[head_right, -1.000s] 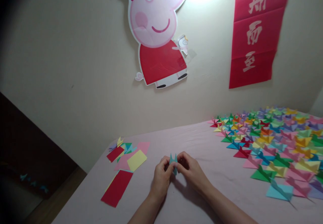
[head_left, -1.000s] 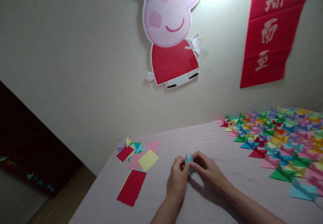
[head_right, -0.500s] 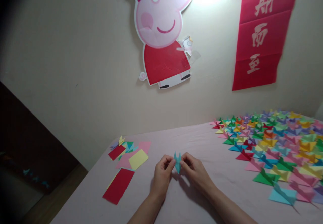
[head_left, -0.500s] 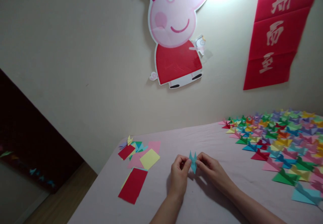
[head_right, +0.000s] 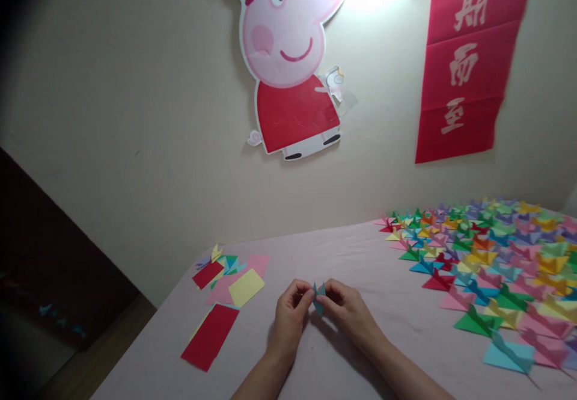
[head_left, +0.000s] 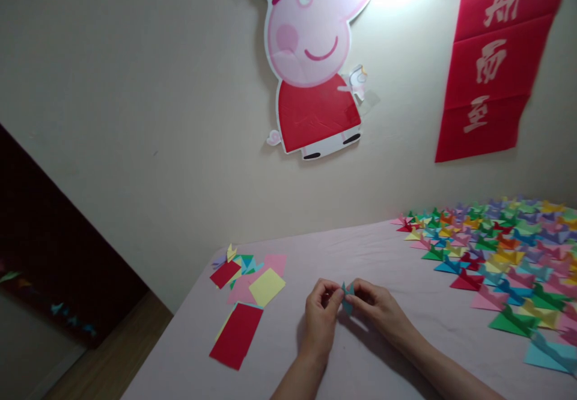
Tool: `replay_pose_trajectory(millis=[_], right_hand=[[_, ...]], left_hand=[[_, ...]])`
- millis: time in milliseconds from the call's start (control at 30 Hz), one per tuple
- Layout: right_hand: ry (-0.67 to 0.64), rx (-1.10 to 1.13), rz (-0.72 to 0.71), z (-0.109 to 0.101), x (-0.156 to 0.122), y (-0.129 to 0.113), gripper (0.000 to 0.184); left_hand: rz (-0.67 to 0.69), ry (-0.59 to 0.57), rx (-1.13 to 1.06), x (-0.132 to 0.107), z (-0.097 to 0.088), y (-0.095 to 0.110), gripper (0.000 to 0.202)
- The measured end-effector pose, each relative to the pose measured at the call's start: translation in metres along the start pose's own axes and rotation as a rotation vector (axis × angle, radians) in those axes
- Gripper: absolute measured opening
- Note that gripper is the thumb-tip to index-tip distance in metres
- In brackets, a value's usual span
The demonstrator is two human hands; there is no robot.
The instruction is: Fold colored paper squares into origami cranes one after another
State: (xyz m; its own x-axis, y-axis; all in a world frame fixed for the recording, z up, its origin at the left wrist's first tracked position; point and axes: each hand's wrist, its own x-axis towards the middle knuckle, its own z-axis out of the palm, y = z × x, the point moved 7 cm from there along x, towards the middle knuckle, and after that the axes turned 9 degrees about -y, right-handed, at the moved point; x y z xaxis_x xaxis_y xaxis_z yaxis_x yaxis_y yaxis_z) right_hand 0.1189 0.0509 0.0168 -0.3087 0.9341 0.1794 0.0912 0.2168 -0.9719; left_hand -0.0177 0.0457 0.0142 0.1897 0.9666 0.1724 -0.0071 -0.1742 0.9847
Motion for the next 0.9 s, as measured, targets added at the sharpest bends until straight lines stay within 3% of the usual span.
replay_pose_trajectory(millis=[533,900], right_hand=[[0.058,0.0,0.007,-0.005,-0.001,-0.003,0.033],[0.044,-0.031,-0.001,-0.003,-0.003,-0.011,0.034]], left_hand=[[0.016,-0.005,-0.014,0.001,0.001,0.001,0.034],[0.011,-0.022,-0.034,0.001,0.003,-0.004,0.028]])
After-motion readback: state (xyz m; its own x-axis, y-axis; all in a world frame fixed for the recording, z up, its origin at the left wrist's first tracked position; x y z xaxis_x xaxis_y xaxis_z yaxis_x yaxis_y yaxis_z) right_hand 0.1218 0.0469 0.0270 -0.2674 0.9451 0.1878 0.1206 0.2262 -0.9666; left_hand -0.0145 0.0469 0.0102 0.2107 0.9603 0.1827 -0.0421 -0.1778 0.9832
